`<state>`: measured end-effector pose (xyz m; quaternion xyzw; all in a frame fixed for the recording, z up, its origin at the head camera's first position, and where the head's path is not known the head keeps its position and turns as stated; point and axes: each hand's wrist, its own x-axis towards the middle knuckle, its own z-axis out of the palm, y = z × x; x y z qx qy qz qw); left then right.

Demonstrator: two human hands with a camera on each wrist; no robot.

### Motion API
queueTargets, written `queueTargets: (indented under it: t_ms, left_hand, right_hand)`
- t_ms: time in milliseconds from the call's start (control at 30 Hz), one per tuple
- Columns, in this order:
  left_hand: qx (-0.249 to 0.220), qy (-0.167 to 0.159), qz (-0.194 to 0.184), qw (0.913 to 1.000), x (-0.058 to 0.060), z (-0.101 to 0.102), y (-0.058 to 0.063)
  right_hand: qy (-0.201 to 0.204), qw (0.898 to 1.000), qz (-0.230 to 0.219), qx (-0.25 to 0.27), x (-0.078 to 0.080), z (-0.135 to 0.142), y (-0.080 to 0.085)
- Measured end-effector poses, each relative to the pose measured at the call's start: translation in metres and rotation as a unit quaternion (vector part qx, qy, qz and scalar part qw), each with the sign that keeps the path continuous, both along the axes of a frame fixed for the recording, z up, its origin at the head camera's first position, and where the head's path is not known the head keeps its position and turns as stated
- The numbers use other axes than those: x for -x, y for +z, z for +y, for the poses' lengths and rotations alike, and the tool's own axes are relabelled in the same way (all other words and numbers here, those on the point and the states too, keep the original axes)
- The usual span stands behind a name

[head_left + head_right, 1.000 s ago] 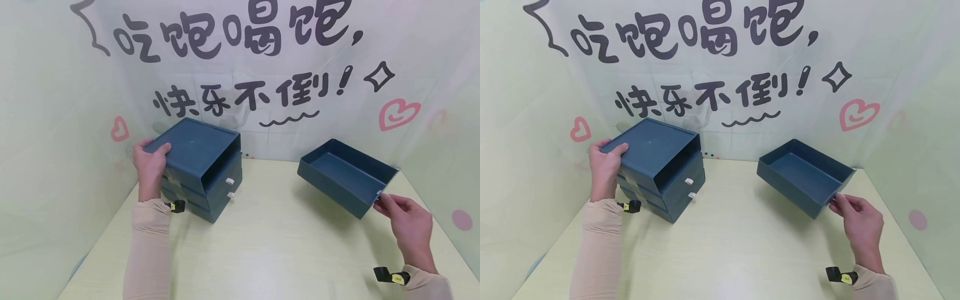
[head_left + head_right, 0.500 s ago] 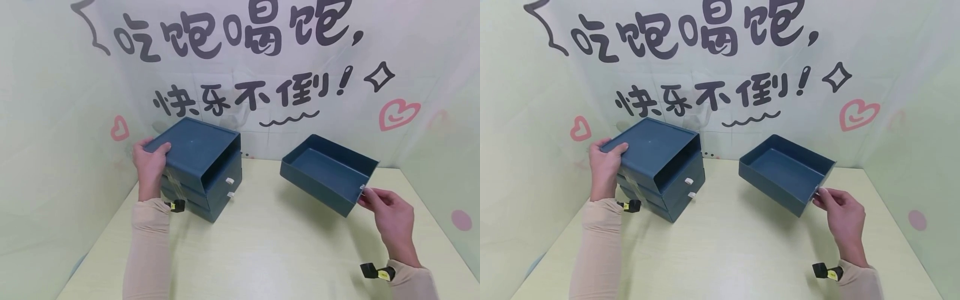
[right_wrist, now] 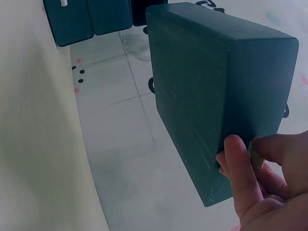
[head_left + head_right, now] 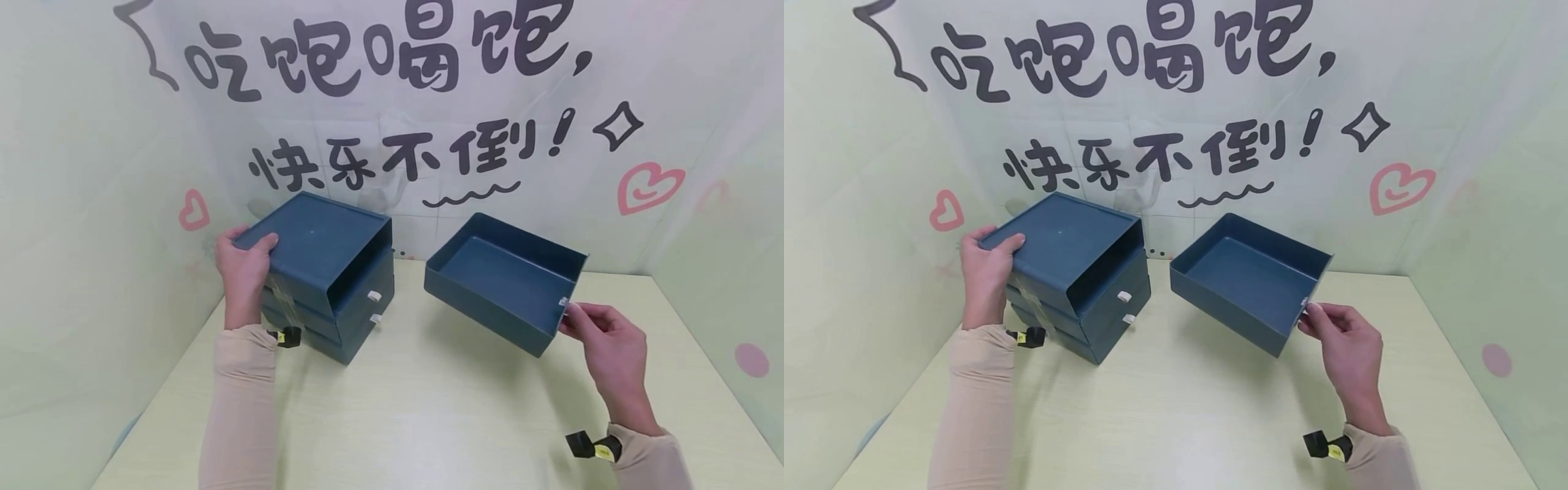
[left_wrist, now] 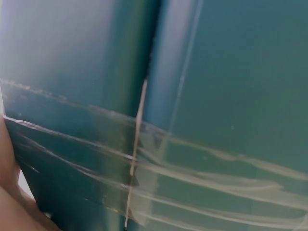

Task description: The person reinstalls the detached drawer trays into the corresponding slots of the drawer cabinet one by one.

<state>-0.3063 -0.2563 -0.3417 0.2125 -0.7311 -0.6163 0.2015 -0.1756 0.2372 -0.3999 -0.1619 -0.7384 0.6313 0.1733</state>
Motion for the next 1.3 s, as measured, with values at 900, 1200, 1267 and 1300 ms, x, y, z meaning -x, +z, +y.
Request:
queueTargets:
  t_ms: [900, 1200, 1267, 1300]
  left_hand:
    - [-0.001, 0.0, 0.003, 1.0, -0.002, 0.001, 0.0]
    - [-0.004, 0.001, 0.007, 1.0, -0.002, 0.001, 0.001]
    - [-0.002, 0.001, 0.006, 1.0, -0.002, 0.001, 0.001]
    - [-0.002, 0.0, 0.006, 1.0, -0.002, 0.001, 0.001]
  right_hand:
    - [0.082, 0.994, 0.051, -0.043, -0.004, -0.061, 0.002]
    - [0.104, 0.992, 0.054, -0.042, -0.004, -0.074, 0.001]
    - [0.105, 0.992, 0.057, -0.043, -0.004, -0.075, 0.001]
    - [0.105, 0.992, 0.058, -0.043, -0.004, -0.076, 0.001]
